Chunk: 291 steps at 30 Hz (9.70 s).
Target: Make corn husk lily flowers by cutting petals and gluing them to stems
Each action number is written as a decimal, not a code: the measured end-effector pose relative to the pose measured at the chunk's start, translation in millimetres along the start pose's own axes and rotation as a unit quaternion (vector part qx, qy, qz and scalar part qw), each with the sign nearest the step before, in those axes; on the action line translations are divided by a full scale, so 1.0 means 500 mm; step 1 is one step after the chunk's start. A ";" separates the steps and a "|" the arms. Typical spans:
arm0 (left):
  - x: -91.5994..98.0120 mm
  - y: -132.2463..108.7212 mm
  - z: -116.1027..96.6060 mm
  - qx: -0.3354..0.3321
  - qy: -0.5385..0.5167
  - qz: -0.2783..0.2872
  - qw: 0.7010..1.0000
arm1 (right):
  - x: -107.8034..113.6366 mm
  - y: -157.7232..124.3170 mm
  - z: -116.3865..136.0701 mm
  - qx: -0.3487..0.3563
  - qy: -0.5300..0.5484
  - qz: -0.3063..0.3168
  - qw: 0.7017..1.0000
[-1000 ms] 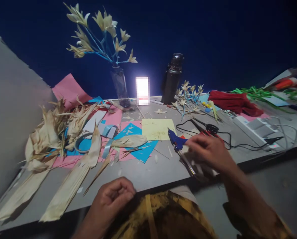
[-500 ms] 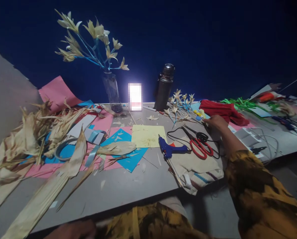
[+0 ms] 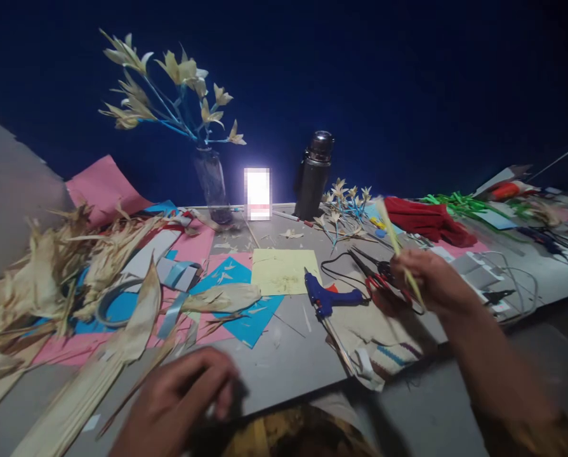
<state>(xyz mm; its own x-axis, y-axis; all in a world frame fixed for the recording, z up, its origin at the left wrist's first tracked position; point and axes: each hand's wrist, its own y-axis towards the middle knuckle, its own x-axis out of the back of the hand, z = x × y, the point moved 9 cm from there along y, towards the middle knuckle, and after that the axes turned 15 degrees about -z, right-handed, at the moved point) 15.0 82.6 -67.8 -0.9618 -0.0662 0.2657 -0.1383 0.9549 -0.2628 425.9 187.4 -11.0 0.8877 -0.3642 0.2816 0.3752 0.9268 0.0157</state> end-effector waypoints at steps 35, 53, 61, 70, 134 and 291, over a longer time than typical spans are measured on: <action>-0.167 0.043 -0.034 0.071 -0.321 0.078 0.941 | -0.380 -0.345 -0.021 -0.127 0.191 0.268 0.936; -0.154 0.033 -0.042 0.029 -0.233 0.039 0.971 | -0.348 -0.311 0.014 -0.001 0.044 0.188 0.981; -0.129 0.036 -0.050 -0.040 -0.088 -0.028 0.995 | -0.344 -0.309 0.047 0.051 -0.014 0.160 0.986; -0.110 0.034 -0.095 -0.124 0.010 -0.077 0.989 | -0.341 -0.305 0.040 0.064 -0.028 0.137 0.988; -0.113 0.030 -0.050 0.024 -0.355 0.023 0.934 | -0.397 -0.327 0.025 -0.051 0.114 0.291 0.949; -0.006 0.007 0.009 -0.042 -0.379 -0.112 0.917 | -0.442 -0.404 -0.019 -0.124 0.139 0.323 0.928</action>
<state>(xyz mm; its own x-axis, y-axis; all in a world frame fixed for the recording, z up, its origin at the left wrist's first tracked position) 16.5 84.6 -73.8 -0.8034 -0.4158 -0.4263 -0.3645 0.9095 -0.2000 156.6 80.0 -85.4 0.9701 0.2191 -0.1041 -0.2407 0.9229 -0.3006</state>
